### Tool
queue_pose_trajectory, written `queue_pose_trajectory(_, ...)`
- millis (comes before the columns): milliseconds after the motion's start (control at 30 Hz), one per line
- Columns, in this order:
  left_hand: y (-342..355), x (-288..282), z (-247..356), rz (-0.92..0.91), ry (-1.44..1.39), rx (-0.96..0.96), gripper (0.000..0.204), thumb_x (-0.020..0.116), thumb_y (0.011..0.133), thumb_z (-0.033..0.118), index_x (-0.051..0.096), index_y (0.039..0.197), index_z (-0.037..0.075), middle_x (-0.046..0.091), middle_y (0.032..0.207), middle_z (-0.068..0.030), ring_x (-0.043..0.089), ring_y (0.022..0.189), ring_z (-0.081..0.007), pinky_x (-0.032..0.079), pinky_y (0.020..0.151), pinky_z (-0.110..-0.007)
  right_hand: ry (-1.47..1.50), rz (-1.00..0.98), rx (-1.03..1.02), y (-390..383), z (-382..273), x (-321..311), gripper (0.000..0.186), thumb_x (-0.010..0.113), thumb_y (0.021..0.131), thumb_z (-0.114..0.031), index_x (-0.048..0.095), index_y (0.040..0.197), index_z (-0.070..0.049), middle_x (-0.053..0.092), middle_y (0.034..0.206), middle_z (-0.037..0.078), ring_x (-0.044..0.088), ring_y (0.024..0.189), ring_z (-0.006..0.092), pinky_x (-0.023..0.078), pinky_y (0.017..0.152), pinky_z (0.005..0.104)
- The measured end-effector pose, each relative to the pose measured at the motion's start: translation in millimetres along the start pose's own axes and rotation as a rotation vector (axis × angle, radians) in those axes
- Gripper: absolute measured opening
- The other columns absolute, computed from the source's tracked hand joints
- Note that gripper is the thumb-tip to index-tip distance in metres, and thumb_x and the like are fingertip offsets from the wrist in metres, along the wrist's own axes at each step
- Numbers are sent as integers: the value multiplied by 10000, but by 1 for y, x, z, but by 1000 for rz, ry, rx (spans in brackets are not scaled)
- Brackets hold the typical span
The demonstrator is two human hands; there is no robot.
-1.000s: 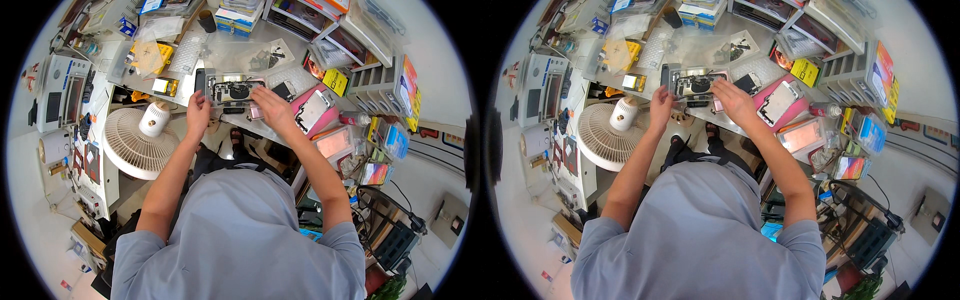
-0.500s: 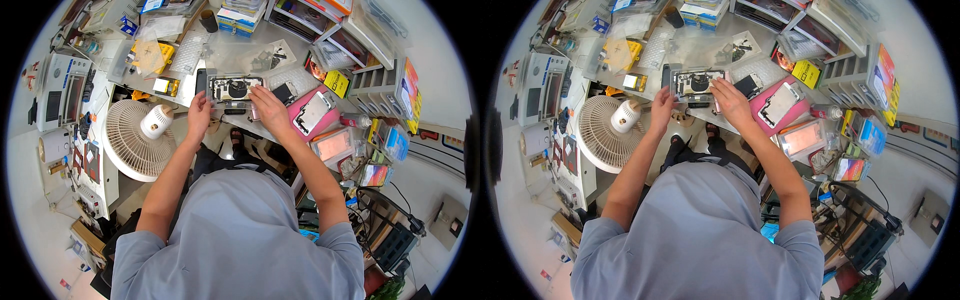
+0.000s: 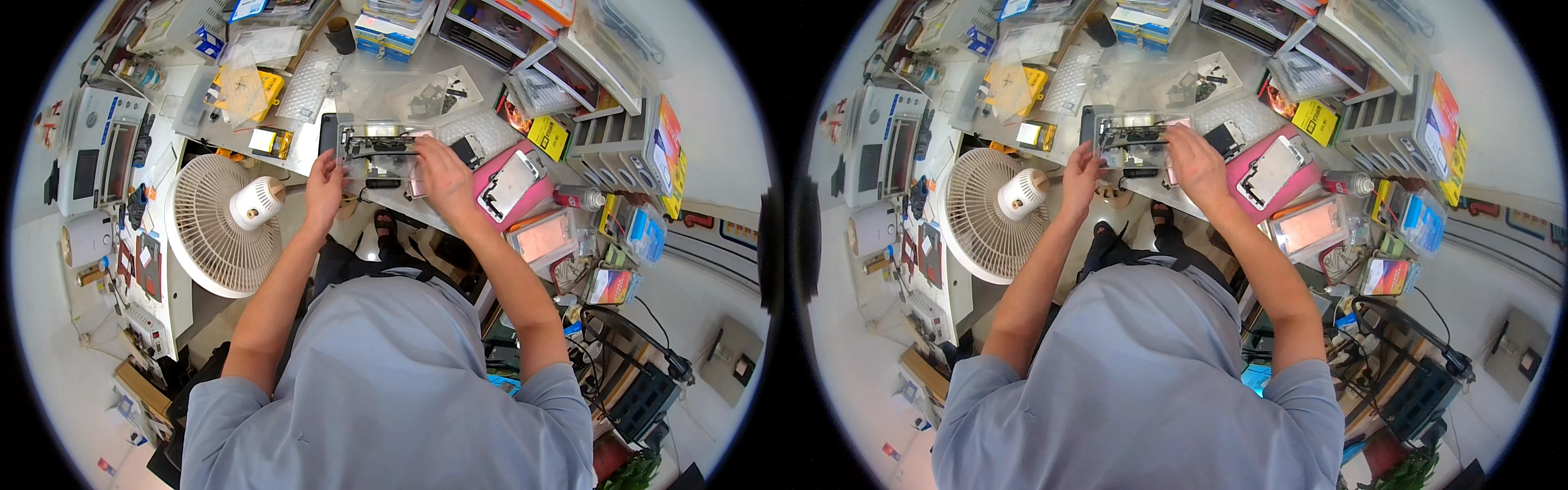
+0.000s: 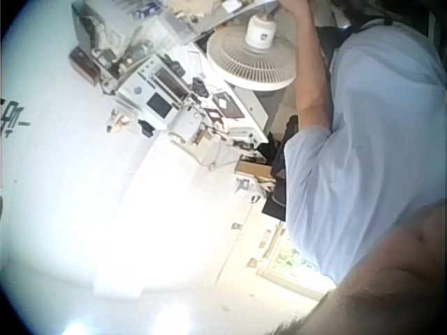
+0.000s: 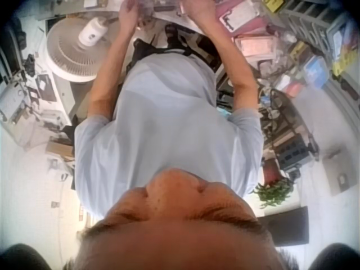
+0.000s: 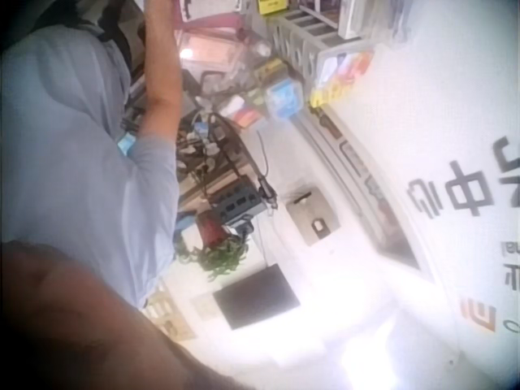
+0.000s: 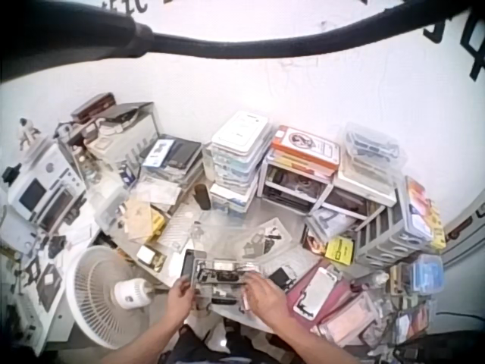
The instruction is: The person disassembles a smartphone, removes the back cover and internal components, and places them into a clear plastic case. They then handle a small component with tweezers and organize various phone parts and boxes on the cluttered workbench.
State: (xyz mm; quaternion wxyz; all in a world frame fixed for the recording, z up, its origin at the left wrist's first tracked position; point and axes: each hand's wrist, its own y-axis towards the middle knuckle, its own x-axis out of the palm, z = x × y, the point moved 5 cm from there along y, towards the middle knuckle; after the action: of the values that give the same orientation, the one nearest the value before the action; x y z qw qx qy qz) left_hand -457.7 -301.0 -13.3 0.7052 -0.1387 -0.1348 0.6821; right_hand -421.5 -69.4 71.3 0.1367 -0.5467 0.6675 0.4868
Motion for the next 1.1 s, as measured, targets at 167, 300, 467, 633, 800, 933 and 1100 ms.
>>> queue_pose_trajectory(167, 2, -1, -3, -5, -13, 13, 405, 527, 974, 106, 418, 1353, 14, 578, 1182, -117, 609, 1011, -175, 515, 807, -288, 190, -46, 269, 9, 0, -5, 170, 584, 878, -83, 647, 1033, -52, 660, 986, 161, 650, 894, 324, 515, 757, 380)
queue_pose_trajectory(300, 1, 1, -2, 16, -3, 2, 407, 527, 973, 103, 419, 1355, 13, 582, 1179, -117, 611, 1010, -175, 514, 800, -289, 378, -46, 470, 10, 19, 12, 191, 547, 931, -146, 657, 1059, -55, 660, 941, 199, 649, 846, 351, 505, 739, 387)
queue_pose_trajectory(467, -1, 2, 3, 18, -14, -4, 417, 524, 965, 85, 415, 1359, 9, 580, 1183, -122, 607, 1019, -175, 510, 807, -289, 410, -112, 639, 5, 46, 33, 233, 541, 947, -211, 669, 1059, -52, 672, 901, 206, 657, 830, 356, 506, 739, 379)
queue_pose_trajectory(633, -1, 0, 4, 16, 3, -4, 431, 511, 954, 59, 402, 1365, -9, 576, 1188, -133, 603, 1018, -178, 509, 809, -290, 385, -131, 658, 8, 45, 34, 233, 538, 947, -214, 672, 1057, -59, 679, 903, 201, 661, 840, 353, 506, 752, 384)
queue_pose_trajectory(800, -2, 1, 6, 9, 2, 5, 442, 505, 947, 47, 393, 1370, -19, 573, 1188, -138, 604, 1015, -180, 510, 806, -289, 403, -121, 672, 7, 47, 34, 235, 530, 947, -209, 674, 1053, -57, 678, 907, 205, 662, 844, 354, 505, 753, 389)
queue_pose_trajectory(933, 0, 0, 3, 7, -5, 2, 441, 508, 949, 49, 396, 1371, -12, 575, 1185, -135, 605, 1014, -179, 511, 803, -288, 393, -113, 676, 8, 46, 34, 239, 526, 948, -212, 674, 1051, -57, 678, 895, 206, 662, 831, 354, 505, 751, 388)
queue_pose_trajectory(1100, 1, 0, 1, 4, -4, 10, 428, 520, 957, 70, 407, 1363, -5, 579, 1180, -132, 609, 1010, -178, 514, 800, -288, 390, -108, 676, 9, 44, 31, 242, 526, 948, -218, 671, 1062, -60, 676, 883, 206, 660, 813, 354, 502, 739, 394)
